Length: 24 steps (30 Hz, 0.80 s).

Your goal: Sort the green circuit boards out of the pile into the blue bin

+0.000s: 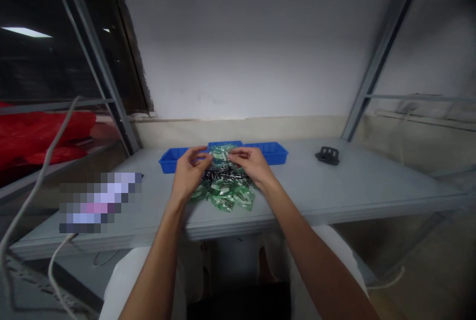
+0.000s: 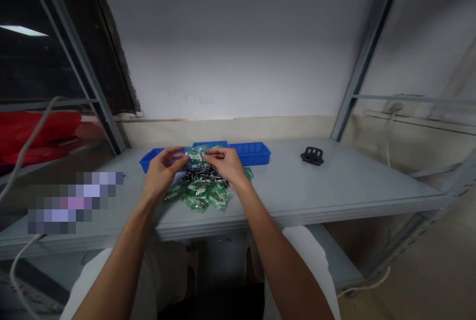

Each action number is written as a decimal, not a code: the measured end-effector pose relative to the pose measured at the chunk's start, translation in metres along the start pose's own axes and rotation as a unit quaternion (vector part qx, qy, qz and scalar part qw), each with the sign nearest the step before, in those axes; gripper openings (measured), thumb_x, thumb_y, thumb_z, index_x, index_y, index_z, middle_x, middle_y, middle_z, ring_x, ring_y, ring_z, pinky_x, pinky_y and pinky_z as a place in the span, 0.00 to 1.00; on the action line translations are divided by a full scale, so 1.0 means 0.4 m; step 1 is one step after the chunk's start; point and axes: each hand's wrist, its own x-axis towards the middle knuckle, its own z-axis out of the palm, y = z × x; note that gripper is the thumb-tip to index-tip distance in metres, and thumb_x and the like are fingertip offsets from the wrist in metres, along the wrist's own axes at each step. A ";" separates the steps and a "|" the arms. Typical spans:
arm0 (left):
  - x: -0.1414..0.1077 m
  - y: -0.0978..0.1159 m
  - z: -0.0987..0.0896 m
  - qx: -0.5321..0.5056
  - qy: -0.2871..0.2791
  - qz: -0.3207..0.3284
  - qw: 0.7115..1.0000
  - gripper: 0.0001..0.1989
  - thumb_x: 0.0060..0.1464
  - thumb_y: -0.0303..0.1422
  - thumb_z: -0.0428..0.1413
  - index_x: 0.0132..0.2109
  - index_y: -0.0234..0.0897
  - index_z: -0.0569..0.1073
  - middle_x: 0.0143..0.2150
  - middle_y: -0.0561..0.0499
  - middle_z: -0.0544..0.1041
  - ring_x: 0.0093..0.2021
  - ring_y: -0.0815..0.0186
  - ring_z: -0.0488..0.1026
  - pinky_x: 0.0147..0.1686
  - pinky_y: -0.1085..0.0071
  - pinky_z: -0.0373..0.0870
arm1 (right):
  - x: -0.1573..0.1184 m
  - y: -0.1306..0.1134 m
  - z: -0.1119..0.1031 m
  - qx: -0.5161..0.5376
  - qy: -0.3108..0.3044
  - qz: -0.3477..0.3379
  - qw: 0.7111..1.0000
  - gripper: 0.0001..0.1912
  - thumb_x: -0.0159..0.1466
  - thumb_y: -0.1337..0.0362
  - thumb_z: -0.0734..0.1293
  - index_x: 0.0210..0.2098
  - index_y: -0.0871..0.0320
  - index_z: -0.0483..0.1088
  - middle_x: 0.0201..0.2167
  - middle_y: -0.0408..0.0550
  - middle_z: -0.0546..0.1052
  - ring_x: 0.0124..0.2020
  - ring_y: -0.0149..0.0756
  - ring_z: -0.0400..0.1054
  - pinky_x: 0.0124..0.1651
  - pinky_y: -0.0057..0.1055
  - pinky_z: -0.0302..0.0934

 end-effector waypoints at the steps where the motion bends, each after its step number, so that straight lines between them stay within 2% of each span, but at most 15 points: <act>1: 0.001 0.000 0.001 0.004 -0.006 -0.010 1.000 0.16 0.46 0.35 0.64 0.42 0.35 0.75 0.33 0.49 0.77 0.30 0.68 0.73 0.34 0.69 0.71 | -0.001 -0.001 -0.001 0.012 0.001 0.005 1.000 0.05 0.53 0.66 0.74 0.31 0.57 0.77 0.28 0.46 0.79 0.29 0.33 0.70 0.35 0.33 0.65; 5: 0.001 0.002 0.003 0.016 -0.014 -0.018 1.000 0.10 0.45 0.35 0.64 0.35 0.35 0.77 0.29 0.50 0.77 0.29 0.68 0.73 0.34 0.68 0.70 | -0.002 0.001 -0.004 0.038 0.015 0.011 0.999 0.05 0.51 0.67 0.75 0.28 0.56 0.77 0.27 0.45 0.78 0.28 0.33 0.70 0.36 0.34 0.66; 10: -0.005 0.010 0.004 0.026 -0.023 -0.019 0.999 0.10 0.44 0.36 0.65 0.35 0.36 0.78 0.28 0.51 0.78 0.29 0.67 0.73 0.35 0.68 0.71 | -0.002 0.007 -0.004 0.019 0.030 -0.016 0.999 0.04 0.50 0.67 0.74 0.26 0.57 0.76 0.26 0.45 0.78 0.29 0.34 0.71 0.35 0.34 0.65; 15: -0.006 0.004 0.002 0.028 -0.029 -0.020 0.999 0.10 0.44 0.35 0.65 0.35 0.36 0.78 0.28 0.51 0.78 0.29 0.67 0.73 0.35 0.68 0.70 | 0.000 0.008 -0.006 0.005 0.029 -0.013 0.999 0.04 0.50 0.68 0.74 0.27 0.57 0.76 0.27 0.45 0.78 0.30 0.35 0.72 0.38 0.35 0.65; 19: -0.003 -0.004 -0.002 0.066 -0.038 0.028 0.997 0.08 0.46 0.32 0.63 0.36 0.37 0.78 0.30 0.51 0.77 0.31 0.67 0.73 0.36 0.68 0.70 | -0.001 0.011 -0.012 -0.017 0.009 -0.066 0.998 0.04 0.52 0.70 0.72 0.27 0.55 0.76 0.27 0.44 0.79 0.32 0.36 0.73 0.41 0.37 0.66; 21: -0.004 -0.004 -0.002 0.099 -0.037 0.066 0.992 0.05 0.47 0.30 0.62 0.35 0.38 0.77 0.33 0.51 0.78 0.34 0.66 0.74 0.38 0.67 0.70 | -0.004 0.009 -0.015 -0.061 0.008 -0.119 0.991 0.05 0.54 0.70 0.71 0.29 0.54 0.77 0.32 0.45 0.81 0.37 0.38 0.74 0.45 0.38 0.66; 24: -0.007 0.003 0.000 0.139 -0.025 0.119 0.983 0.04 0.48 0.27 0.59 0.33 0.39 0.77 0.38 0.49 0.79 0.41 0.63 0.75 0.42 0.64 0.70 | -0.009 -0.001 -0.018 -0.146 0.033 -0.188 0.971 0.09 0.55 0.73 0.69 0.30 0.52 0.79 0.46 0.45 0.79 0.50 0.40 0.71 0.51 0.41 0.64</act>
